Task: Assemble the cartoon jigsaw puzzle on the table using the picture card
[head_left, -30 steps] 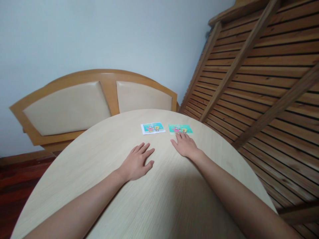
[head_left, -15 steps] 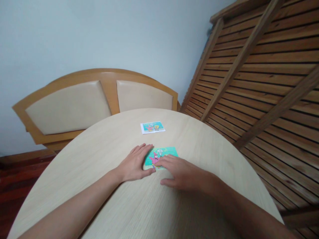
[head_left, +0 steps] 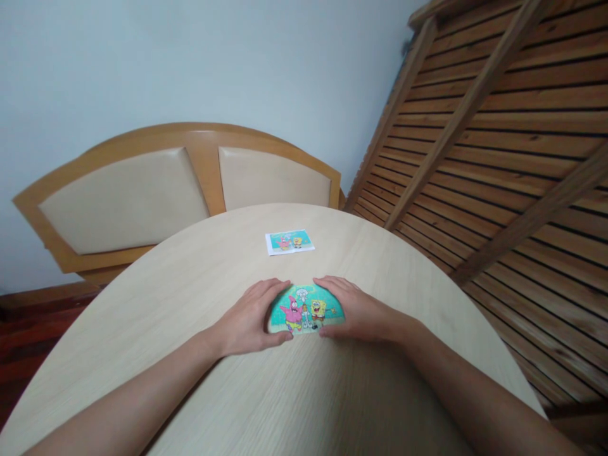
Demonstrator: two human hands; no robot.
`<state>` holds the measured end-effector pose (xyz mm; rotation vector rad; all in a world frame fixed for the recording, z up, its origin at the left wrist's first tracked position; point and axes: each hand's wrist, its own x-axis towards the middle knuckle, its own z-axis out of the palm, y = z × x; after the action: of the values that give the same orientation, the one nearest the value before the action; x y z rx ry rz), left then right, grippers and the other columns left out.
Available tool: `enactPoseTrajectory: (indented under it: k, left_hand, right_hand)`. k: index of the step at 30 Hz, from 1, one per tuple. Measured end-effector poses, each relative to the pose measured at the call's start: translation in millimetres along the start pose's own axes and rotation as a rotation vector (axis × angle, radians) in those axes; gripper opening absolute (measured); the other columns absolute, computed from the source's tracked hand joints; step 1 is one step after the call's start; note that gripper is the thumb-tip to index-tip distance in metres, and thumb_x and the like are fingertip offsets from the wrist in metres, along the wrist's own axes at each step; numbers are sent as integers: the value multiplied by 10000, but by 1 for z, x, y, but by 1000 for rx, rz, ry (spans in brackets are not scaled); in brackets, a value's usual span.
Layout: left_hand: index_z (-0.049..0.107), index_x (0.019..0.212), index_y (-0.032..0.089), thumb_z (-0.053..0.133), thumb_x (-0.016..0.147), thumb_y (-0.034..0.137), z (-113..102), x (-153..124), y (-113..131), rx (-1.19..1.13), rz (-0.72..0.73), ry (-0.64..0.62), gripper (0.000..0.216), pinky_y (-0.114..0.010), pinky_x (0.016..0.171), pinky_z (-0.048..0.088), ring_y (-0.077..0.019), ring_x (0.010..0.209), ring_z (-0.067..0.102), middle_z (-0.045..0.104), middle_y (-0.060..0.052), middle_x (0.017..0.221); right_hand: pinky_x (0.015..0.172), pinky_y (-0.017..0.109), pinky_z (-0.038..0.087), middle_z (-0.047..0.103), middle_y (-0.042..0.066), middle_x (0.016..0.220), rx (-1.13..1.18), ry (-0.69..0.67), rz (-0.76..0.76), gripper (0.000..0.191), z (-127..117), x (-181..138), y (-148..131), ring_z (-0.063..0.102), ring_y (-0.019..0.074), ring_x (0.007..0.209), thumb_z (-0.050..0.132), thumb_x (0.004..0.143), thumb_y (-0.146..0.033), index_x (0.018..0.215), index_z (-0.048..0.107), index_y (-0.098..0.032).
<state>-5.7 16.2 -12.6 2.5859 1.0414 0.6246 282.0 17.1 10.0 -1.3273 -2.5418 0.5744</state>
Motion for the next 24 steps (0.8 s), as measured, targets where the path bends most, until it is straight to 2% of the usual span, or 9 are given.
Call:
enactPoseTrajectory:
  k: [4, 8, 12, 15, 19, 24]
  left_hand:
    - [345, 1492, 213, 782, 766, 459, 0, 0, 0, -1, 31, 22, 882, -543, 1117, 421, -359, 1309, 507, 500, -161, 1446]
    - [363, 1477, 201, 784, 764, 437, 0, 0, 1, 20, 51, 36, 861, -551, 1099, 437, -354, 1294, 520, 521, -162, 1423]
    - [405, 1462, 195, 740, 804, 450, -1, -1, 5, 50, 61, 41, 782, -564, 1106, 430, -358, 1304, 527, 566, -156, 1406]
    - [439, 1458, 196, 713, 834, 475, -1, -2, 7, 92, 69, 10, 737, -581, 1136, 399, -364, 1356, 495, 547, -155, 1458]
    - [505, 1421, 191, 721, 835, 478, -1, -2, 7, 104, 67, -17, 687, -553, 1150, 402, -349, 1385, 480, 519, -156, 1499]
    - [587, 1343, 204, 691, 870, 426, -2, -2, 9, 104, 58, -21, 533, -519, 1151, 418, -330, 1383, 493, 555, -127, 1475]
  right_hand:
    - [1186, 524, 326, 431, 200, 1544, 48, 24, -34, 1071, 2, 2, 3, 402, 360, 1422, 848, 664, -528, 1543, 372, -144]
    - [1149, 516, 387, 503, 196, 1481, 22, 74, -91, 1012, 2, 2, 1, 477, 352, 1357, 859, 654, -484, 1501, 429, -134]
    - [1101, 460, 462, 625, 164, 1362, -38, 113, -153, 722, -1, 0, -4, 580, 308, 1257, 768, 759, -417, 1386, 561, -126]
    - [1094, 461, 473, 687, 156, 1288, -95, 159, -193, 501, 0, 0, -3, 617, 307, 1229, 706, 822, -408, 1240, 675, -133]
    - [1078, 462, 480, 733, 126, 1219, -122, 214, -288, 256, 7, 4, 1, 657, 283, 1190, 624, 925, -357, 1067, 747, -183]
    - [1042, 391, 488, 772, 73, 1117, -73, 223, -385, 235, 11, 9, 0, 698, 221, 1100, 536, 1012, -314, 965, 745, -218]
